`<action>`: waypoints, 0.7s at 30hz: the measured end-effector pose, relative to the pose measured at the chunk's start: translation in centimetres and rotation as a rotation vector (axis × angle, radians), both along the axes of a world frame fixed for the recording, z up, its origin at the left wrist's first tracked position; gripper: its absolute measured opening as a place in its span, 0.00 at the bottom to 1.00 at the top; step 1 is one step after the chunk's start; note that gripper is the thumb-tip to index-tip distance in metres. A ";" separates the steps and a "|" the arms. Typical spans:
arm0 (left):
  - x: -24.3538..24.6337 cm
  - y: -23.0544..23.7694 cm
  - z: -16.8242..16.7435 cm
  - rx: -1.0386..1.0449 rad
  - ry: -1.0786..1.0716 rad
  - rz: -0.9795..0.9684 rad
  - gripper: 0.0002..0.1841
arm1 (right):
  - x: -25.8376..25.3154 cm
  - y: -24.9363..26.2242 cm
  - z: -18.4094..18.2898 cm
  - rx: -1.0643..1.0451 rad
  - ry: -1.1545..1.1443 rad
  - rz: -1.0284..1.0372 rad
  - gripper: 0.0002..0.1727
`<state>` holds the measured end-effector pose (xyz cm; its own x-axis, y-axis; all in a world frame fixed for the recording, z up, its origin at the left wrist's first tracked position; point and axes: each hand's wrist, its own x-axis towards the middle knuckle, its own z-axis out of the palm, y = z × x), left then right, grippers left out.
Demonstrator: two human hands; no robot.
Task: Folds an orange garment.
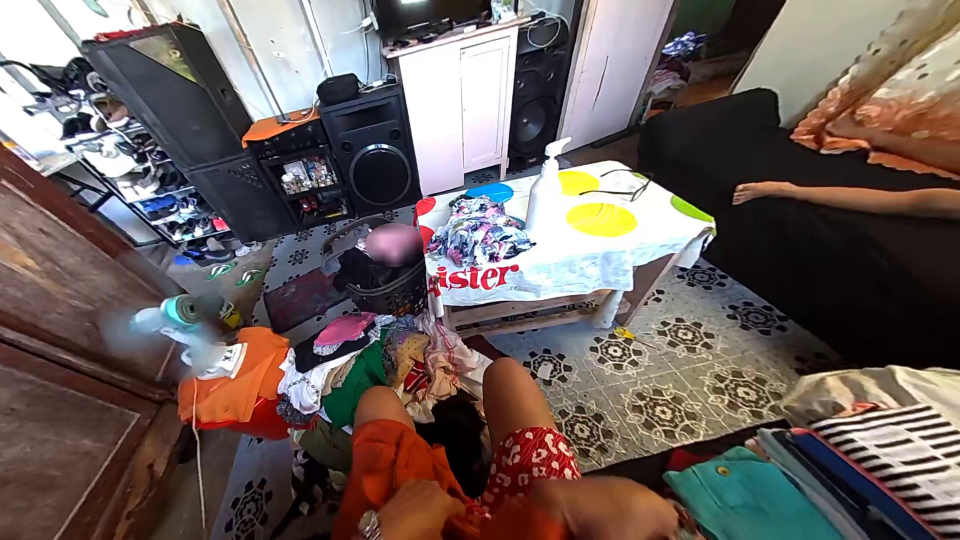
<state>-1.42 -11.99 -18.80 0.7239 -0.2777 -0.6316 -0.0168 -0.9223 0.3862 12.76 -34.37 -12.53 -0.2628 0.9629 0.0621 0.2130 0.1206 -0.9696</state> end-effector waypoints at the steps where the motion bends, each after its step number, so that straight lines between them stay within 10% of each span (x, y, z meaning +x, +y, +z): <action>1: 0.7 0.3 -1.0 0.083 -0.070 0.038 0.17 | 1.1 0.5 -0.7 -0.030 -0.092 -0.110 0.13; 4: 4.2 2.4 -2.1 0.325 -0.261 0.233 0.16 | 5.3 2.5 0.7 -0.169 -0.486 -0.487 0.10; 9: 10.4 10.2 6.7 0.469 -0.681 0.692 0.22 | 13.3 4.6 3.1 0.025 -0.753 -1.097 0.09; 14: 10.5 14.7 13.8 0.367 -1.125 0.743 0.38 | 15.3 6.8 8.5 0.150 -0.988 -1.255 0.11; 21: 5.5 17.8 15.7 0.499 -1.285 0.714 0.14 | 15.4 6.9 5.5 0.384 -1.227 -1.247 0.06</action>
<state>4.09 5.78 -3.06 0.7180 0.3912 0.5758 0.3995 -0.9089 0.1193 28.18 -27.46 -7.05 0.4716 0.5886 0.6566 0.8502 -0.5011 -0.1614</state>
